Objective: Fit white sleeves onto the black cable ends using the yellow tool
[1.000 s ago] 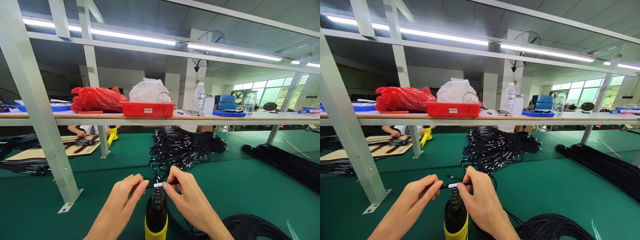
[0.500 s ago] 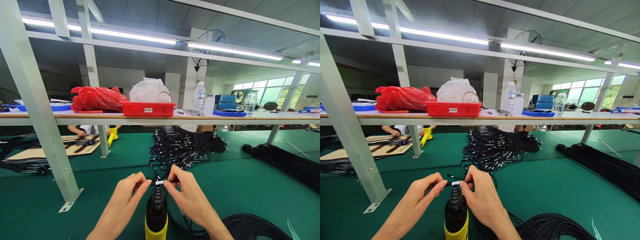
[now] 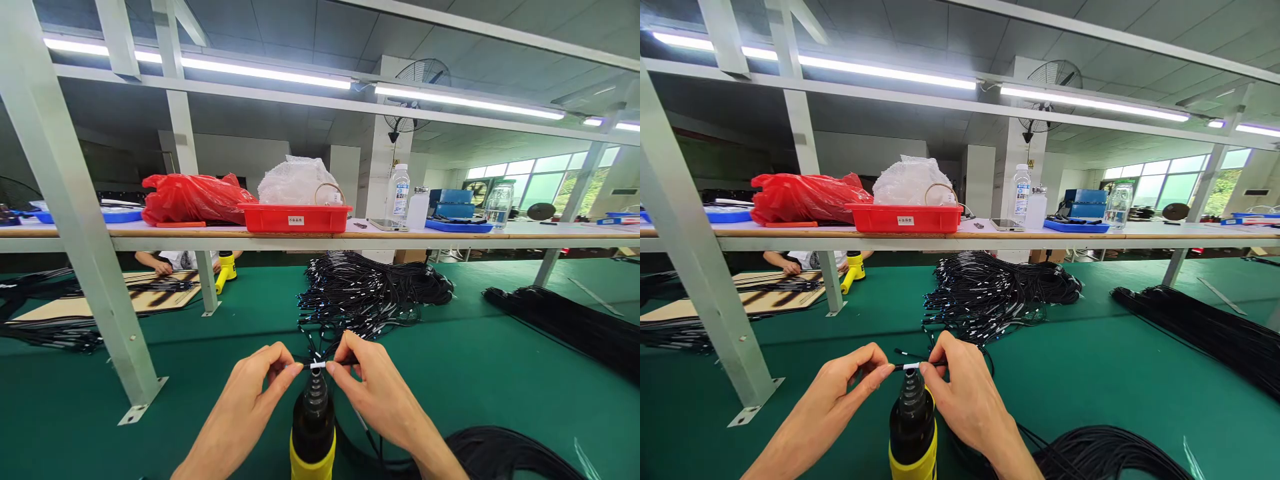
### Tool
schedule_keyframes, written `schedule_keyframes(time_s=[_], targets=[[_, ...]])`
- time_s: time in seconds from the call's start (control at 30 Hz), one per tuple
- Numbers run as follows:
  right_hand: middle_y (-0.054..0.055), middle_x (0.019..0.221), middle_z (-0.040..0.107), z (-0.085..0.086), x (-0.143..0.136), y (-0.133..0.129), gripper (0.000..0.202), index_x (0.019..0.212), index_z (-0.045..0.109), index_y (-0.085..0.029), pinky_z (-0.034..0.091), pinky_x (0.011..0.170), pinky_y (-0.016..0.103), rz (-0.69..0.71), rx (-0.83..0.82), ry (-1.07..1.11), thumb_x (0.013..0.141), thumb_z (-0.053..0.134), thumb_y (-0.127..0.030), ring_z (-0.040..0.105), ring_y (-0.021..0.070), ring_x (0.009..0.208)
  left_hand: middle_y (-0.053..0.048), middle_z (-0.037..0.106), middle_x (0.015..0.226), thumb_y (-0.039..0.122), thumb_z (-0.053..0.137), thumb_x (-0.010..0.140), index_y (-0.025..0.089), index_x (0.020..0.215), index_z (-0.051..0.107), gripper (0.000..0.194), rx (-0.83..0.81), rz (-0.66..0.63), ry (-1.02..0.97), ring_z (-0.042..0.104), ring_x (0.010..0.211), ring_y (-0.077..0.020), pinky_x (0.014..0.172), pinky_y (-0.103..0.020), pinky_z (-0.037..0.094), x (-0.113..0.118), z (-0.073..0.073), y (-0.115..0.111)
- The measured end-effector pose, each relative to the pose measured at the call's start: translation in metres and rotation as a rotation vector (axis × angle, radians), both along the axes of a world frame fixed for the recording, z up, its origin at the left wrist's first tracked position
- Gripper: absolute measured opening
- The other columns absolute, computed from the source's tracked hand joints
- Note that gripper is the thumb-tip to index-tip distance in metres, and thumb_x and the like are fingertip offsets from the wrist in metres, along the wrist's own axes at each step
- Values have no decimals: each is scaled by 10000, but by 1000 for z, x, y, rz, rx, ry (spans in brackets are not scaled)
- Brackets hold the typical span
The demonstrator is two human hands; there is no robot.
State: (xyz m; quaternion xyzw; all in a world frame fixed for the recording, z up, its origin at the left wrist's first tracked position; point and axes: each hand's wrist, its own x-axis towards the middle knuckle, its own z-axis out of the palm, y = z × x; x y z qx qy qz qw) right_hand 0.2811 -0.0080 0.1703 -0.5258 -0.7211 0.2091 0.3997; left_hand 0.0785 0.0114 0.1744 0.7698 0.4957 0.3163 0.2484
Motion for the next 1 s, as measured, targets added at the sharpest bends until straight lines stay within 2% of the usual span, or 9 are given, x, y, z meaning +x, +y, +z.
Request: schedule_keyframes(time_s=[0.17, 0.27, 0.4, 0.53, 0.73, 1.0], targets=[[-28, 719, 602, 2, 4, -1, 173, 773, 611, -203, 348, 597, 241, 46, 18, 5, 922, 524, -220, 510, 134, 671, 47, 492, 712, 531, 470, 908, 235, 771, 535, 332, -33, -11, -31, 434, 682, -162, 613, -251, 322, -2, 5, -3], [-35, 687, 596, 5, 4, -1, 187, 754, 617, -197, 343, 580, 237, 56, 31, 33, 920, 532, -213, 503, 126, 640, 44, 482, 683, 608, 377, 926, 234, 728, 498, 440, -54, 10, -2, 420, 641, -163, 573, -256, 297, -4, 4, -2], [-38, 683, 599, 6, 3, 1, 174, 744, 622, -191, 347, 576, 230, 65, 44, 49, 904, 553, -193, 502, 120, 631, 18, 556, 702, 620, 269, 957, 225, 675, 479, 529, -19, 26, 65, 488, 700, -184, 645, -272, 335, -7, -2, 2], [-37, 682, 602, 4, 4, 1, 165, 743, 625, -188, 352, 575, 226, 64, 41, 56, 893, 557, -175, 510, 118, 631, 35, 513, 665, 599, 302, 960, 225, 677, 464, 495, -5, 4, 54, 461, 655, -169, 622, -266, 322, -7, -4, 3], [-33, 695, 609, 4, 4, 2, 135, 747, 631, -184, 361, 579, 225, 53, 42, 65, 862, 575, -141, 524, 119, 647, 51, 404, 653, 576, 371, 938, 225, 703, 466, 433, -12, 2, 1, 325, 600, -151, 547, -258, 258, -3, 4, 1], [-16, 752, 650, 5, 3, 0, 102, 780, 661, -191, 398, 623, 235, 31, 37, 72, 845, 599, -143, 572, 142, 713, 33, 538, 742, 488, 466, 919, 242, 801, 548, 285, 25, 1, -30, 465, 705, -176, 634, -252, 356, -5, 9, -4]])
